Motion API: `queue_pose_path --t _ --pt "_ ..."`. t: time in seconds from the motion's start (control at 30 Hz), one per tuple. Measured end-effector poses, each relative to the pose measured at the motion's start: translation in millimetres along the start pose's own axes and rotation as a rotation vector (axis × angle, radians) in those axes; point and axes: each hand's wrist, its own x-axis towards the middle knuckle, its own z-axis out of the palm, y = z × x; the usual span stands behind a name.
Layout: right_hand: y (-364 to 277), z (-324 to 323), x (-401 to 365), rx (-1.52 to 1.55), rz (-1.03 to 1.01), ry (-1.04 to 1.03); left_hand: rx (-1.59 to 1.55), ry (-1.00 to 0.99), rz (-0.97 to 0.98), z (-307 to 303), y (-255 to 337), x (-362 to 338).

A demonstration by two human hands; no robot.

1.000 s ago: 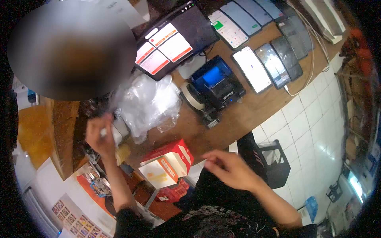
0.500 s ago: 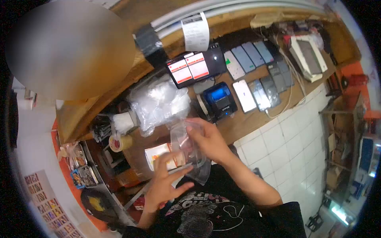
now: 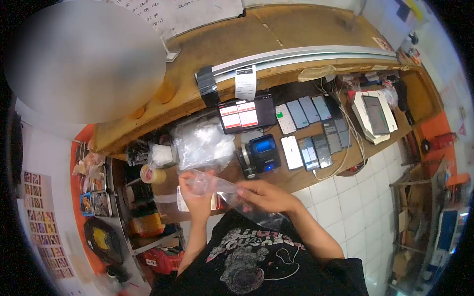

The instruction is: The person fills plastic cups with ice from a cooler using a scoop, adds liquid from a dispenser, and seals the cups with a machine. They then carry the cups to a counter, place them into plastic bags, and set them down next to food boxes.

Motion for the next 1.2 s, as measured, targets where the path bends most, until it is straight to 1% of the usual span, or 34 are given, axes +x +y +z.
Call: queue_pose_path --t 0.03,0.07,0.1,0.13,0.17,0.2,0.23,0.27,0.3,0.33,0.37,0.43,0.47,0.5,0.53,0.57,0.63,0.67,0.73,0.77,0.83,0.9,0.97,1.0,1.03,1.07,1.1,1.13,1.17,1.2 --pt "7 -6 -2 -0.133 -0.060 0.004 0.068 0.083 0.126 13 3 3" --pt "10 -13 -6 -0.265 -0.122 0.009 0.069 0.086 0.135 23 11 2" --pt "11 -20 -12 -0.267 -0.127 0.005 -0.124 0.070 0.035 31 22 -1" --pt "5 -28 -18 -0.314 -0.091 -0.031 -0.318 0.053 -0.063 41 33 -3" --pt "0 -35 -23 -0.362 -0.055 -0.068 -0.315 0.058 -0.056 43 31 -5" --pt "-4 -42 -27 -0.363 -0.059 -0.079 -0.241 0.051 -0.119 38 24 -9" --pt "-7 -49 -31 -0.519 -0.086 -0.111 -0.167 0.047 -0.182 38 25 -13" --pt "-11 -55 -34 -0.675 -0.116 -0.145 -0.163 0.062 -0.175 40 28 -20" --pt "-15 -53 -33 -0.676 -0.121 -0.163 0.000 0.020 -0.201 42 33 -29" --pt "-21 -44 -29 -0.624 -0.300 0.004 0.163 -0.021 -0.231 46 38 -36" --pt "-25 -37 -26 -0.560 -0.474 0.170 0.168 -0.001 -0.234 49 36 -42" --pt "-31 -33 -21 -0.497 -0.445 0.138 0.232 0.034 -0.066 56 30 -54" --pt "-32 -34 -20 -0.440 -0.418 0.128 0.238 0.053 -0.071 63 41 -58" --pt "-32 -35 -21 -0.436 -0.417 0.108 0.192 0.075 -0.121 71 60 -60" --pt "-33 -36 -22 -0.523 -0.394 0.086 0.145 0.098 -0.168 76 71 -61" --pt "-35 -37 -22 -0.611 -0.373 0.065 0.153 0.118 -0.167 72 73 -66" --pt "-44 -38 -23 -0.642 -0.368 0.002 0.128 0.060 -0.327 57 79 -77" --pt "-48 -38 -23 -0.679 -0.357 -0.040 0.132 0.077 -0.325 52 83 -79" --pt "-52 -37 -22 -0.690 -0.370 -0.092 0.167 -0.101 -0.346 47 92 -84" --pt "-54 -37 -20 -0.701 -0.379 -0.128 0.169 -0.084 -0.345 49 99 -85" --pt "-56 -35 -18 -0.722 -0.373 -0.154 0.227 -0.117 -0.327 52 111 -86" --pt "-54 -33 -15 -0.744 -0.365 -0.180 0.185 -0.102 -0.347 50 108 -99" --pt "-47 -31 -11 -0.725 -0.480 -0.119 0.140 -0.069 -0.360 49 99 -107" --pt "-45 -29 -10 -0.725 -0.492 -0.162 0.124 -0.023 -0.471 48 92 -110" --pt "-42 -29 -10 -0.725 -0.500 -0.149 0.105 0.035 -0.579 47 88 -113" --pt "-40 -27 -7 -0.721 -0.513 -0.149 0.108 0.103 -0.568 47 89 -115" --pt "-51 -25 -9 -0.732 -0.366 -0.203 0.134 0.065 -0.513 48 91 -114" --pt "-51 -21 -6 -0.727 -0.392 -0.281 0.165 0.031 -0.461 47 92 -115" --pt "-50 -16 -3 -0.805 -0.587 -0.150 0.174 0.111 -0.448 46 92 -117" --pt "-49 -8 -1 -0.863 -0.783 -0.007 0.306 0.129 -0.318 45 91 -119"
